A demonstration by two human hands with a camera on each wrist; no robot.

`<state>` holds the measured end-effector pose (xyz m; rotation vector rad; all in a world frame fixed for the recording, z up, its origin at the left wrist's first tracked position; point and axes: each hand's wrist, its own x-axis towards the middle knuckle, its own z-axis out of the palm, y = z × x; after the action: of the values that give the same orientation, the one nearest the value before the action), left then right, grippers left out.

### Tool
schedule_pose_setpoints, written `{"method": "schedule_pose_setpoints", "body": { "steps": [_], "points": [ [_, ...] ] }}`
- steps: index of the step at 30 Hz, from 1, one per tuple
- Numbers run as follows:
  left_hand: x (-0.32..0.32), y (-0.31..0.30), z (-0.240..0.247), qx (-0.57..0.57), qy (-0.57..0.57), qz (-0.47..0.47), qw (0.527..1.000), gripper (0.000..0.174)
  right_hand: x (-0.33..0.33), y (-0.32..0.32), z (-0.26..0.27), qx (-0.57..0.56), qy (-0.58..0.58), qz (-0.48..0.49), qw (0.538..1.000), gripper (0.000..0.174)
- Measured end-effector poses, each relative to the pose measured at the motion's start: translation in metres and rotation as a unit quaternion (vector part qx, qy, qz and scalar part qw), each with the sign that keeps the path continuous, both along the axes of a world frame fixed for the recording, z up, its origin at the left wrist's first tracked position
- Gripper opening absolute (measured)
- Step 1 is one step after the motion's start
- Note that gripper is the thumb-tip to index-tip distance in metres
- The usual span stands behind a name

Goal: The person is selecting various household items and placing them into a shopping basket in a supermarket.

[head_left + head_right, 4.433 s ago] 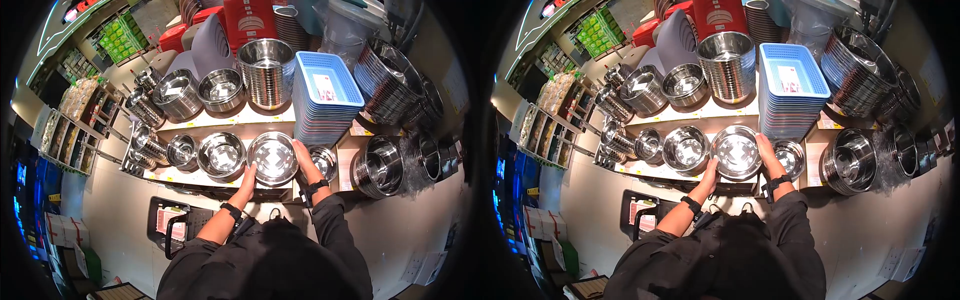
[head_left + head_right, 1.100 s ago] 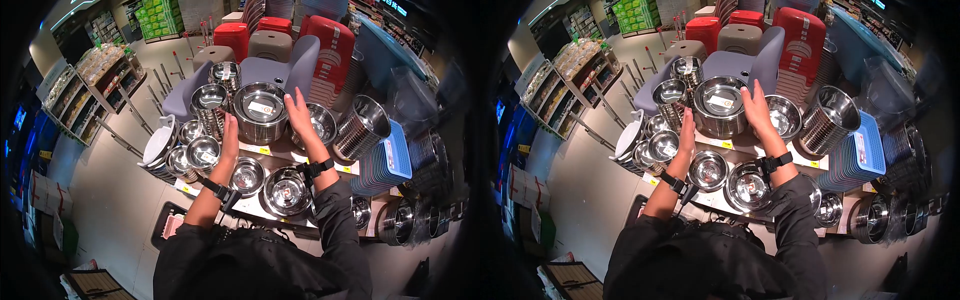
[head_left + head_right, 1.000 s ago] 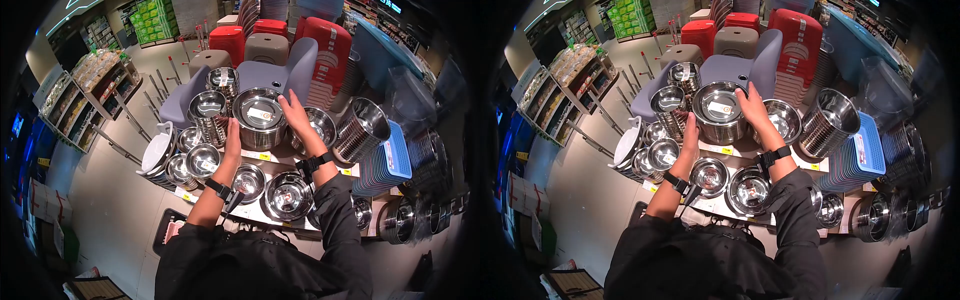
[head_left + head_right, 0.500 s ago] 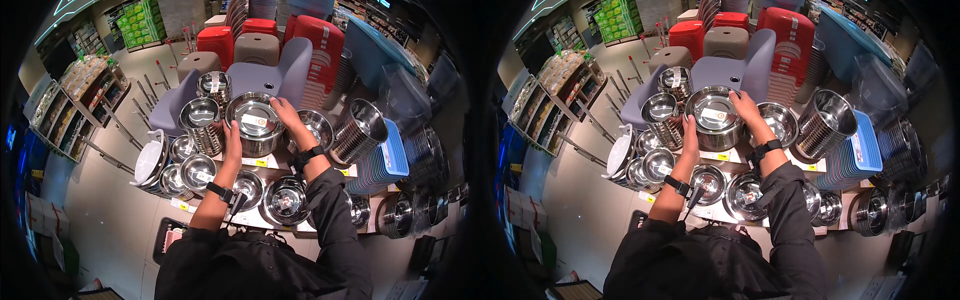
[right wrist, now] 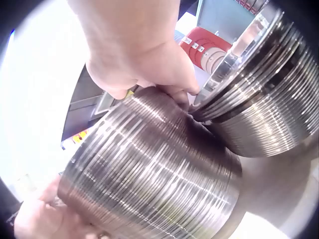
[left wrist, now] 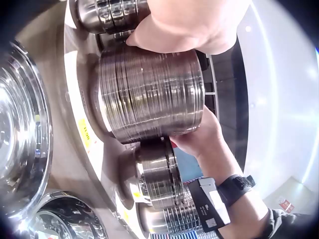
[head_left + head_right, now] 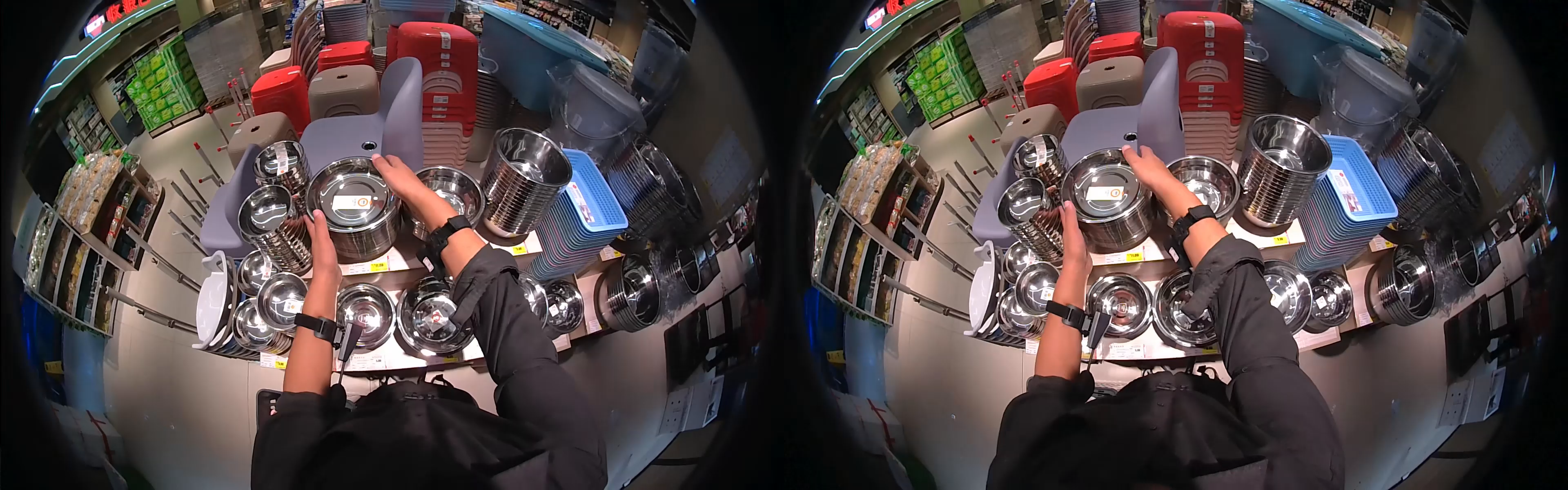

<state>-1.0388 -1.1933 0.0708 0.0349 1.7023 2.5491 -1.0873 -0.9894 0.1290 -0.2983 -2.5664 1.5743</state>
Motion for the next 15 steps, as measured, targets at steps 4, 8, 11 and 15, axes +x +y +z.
{"method": "schedule_pose_setpoints", "body": {
  "steps": [4,8,11,15],
  "points": [
    [0.064,-0.014,0.000,-0.023,0.052,-0.053,0.997,0.084,0.073,-0.019,0.033,-0.003,0.179,-0.058,0.982,0.071],
    [0.135,-0.065,-0.026,-0.034,0.096,-0.143,0.984,0.072,0.163,-0.035,0.021,0.018,0.267,0.016,0.963,0.059],
    [0.178,-0.089,-0.025,-0.115,0.059,-0.122,0.984,0.068,0.210,-0.051,0.002,0.028,0.237,0.078,0.968,0.057],
    [0.230,-0.109,-0.036,-0.143,0.044,-0.055,0.987,0.069,0.257,-0.075,-0.021,0.012,0.195,0.174,0.965,0.055]
  ]
}}
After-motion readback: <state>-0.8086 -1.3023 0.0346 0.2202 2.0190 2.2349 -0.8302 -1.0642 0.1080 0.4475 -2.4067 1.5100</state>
